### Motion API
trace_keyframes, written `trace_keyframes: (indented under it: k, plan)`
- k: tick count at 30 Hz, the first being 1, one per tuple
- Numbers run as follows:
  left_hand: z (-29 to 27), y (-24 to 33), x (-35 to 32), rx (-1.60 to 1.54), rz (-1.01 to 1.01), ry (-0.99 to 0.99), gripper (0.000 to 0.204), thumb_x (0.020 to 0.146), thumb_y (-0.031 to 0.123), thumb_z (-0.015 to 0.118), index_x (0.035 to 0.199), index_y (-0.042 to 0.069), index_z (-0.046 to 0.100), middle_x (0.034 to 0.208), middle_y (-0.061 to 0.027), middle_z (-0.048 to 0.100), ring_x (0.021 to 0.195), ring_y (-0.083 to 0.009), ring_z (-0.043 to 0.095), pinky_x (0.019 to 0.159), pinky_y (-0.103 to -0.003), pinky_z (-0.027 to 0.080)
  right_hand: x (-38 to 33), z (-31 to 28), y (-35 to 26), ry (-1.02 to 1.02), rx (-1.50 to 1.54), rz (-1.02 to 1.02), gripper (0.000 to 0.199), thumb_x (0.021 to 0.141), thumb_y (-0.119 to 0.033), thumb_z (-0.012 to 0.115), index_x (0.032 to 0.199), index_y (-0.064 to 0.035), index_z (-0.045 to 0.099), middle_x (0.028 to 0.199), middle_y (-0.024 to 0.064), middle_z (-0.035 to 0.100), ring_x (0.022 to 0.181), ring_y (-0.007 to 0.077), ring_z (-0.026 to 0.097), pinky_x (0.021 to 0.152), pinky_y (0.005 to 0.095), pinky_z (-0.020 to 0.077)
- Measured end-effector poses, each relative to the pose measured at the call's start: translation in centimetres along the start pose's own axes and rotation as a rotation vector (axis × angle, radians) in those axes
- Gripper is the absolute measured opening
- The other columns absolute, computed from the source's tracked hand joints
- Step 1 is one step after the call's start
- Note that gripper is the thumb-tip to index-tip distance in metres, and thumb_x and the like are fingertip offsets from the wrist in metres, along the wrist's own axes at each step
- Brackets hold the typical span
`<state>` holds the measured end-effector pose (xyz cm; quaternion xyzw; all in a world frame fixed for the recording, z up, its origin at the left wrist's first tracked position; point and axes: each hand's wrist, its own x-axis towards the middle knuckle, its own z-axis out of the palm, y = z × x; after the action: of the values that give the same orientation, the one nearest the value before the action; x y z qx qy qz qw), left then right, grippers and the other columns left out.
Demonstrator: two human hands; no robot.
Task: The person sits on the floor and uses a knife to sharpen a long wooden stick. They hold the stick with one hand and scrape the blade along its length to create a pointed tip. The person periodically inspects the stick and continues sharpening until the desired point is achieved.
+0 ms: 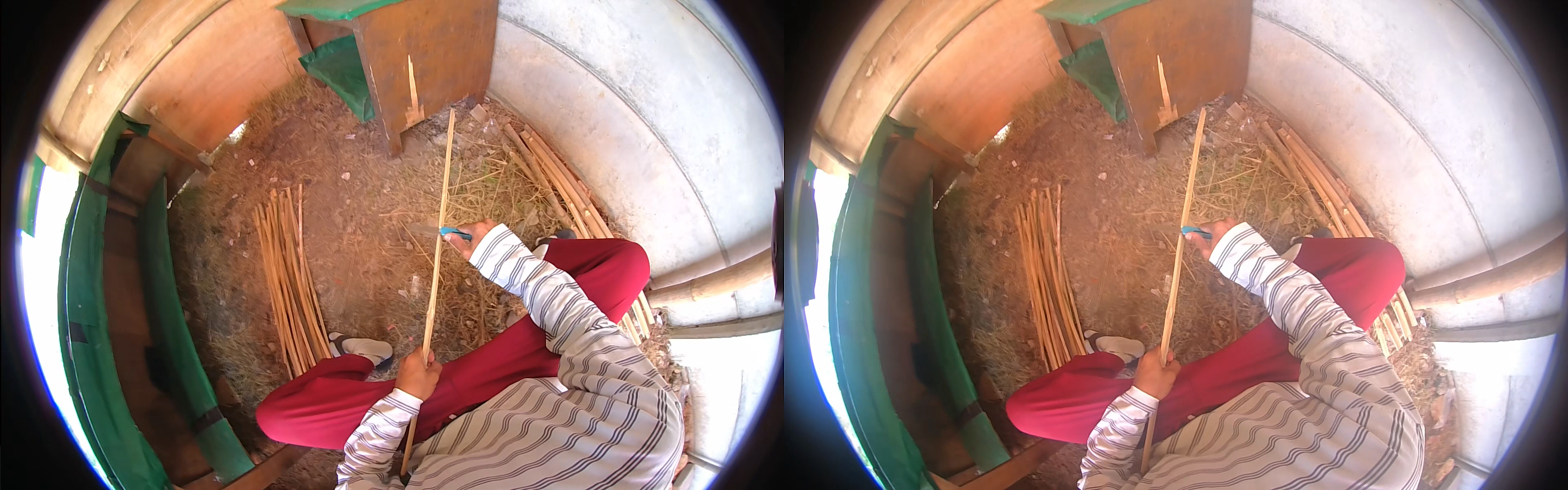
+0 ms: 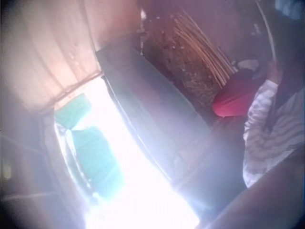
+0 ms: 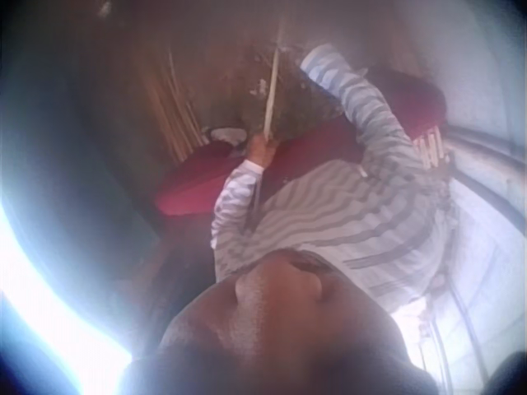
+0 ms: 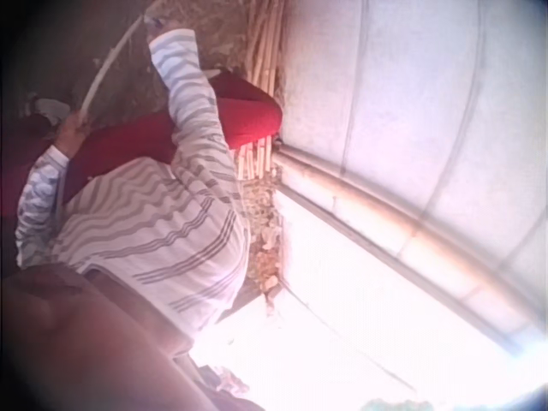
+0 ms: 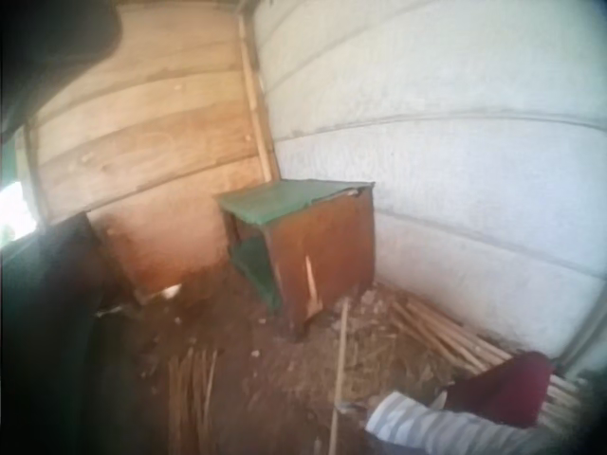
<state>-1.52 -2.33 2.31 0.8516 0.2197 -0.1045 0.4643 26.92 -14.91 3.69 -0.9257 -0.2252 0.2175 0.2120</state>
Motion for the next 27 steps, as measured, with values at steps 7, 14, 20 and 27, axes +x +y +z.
trace_keyframes:
  k: [7,14,20,27]
  plan:
    - [-0.4,-1.0,-2.0,-0.01,0.042,-0.013,0.013,0.078,0.011,0.064,0.082,0.001,0.057,0.066,-0.0188,0.06,0.066,-0.0368,0.064,0.062,-0.043,0.05,4.6,-2.2,3.1,0.065,-0.016,0.153,0.05,0.094,-0.056,0.054,0.118,-0.0159,0.07,0.074,0.015,0.07,0.071,0.0257,0.068,0.077,0.0428,0.0561]
    - [-2.9,1.1,-4.3,0.019,0.086,-0.056,0.013,0.078,0.011,0.064,0.079,0.001,0.055,0.065,-0.0199,0.059,0.065,-0.0374,0.064,0.06,-0.042,0.05,7.9,-6.1,5.1,0.213,0.018,0.195,0.05,0.091,-0.058,0.056,0.11,-0.015,0.074,0.064,0.0146,0.066,0.061,0.027,0.064,0.067,0.0429,0.055]
    - [-3.2,-0.7,-8.7,0.076,0.077,-0.057,0.011,0.078,0.01,0.064,0.082,0.004,0.056,0.067,-0.0204,0.06,0.068,-0.0415,0.064,0.062,-0.046,0.05,11.9,-9.7,11.1,0.451,0.062,0.359,0.052,0.086,-0.06,0.062,0.103,-0.0125,0.075,0.084,0.0201,0.07,0.081,0.0336,0.069,0.078,0.045,0.0548]
    - [-3.4,-2.2,-10.7,-0.01,0.035,-0.033,0.014,0.079,0.011,0.065,0.079,0.004,0.053,0.062,-0.0163,0.055,0.059,-0.0339,0.06,0.057,-0.042,0.047,14.1,-11.1,16.4,0.794,0.173,0.582,0.044,0.08,-0.052,0.07,0.102,-0.0131,0.075,0.094,0.0206,0.071,0.09,0.0363,0.069,0.08,0.0464,0.0549]
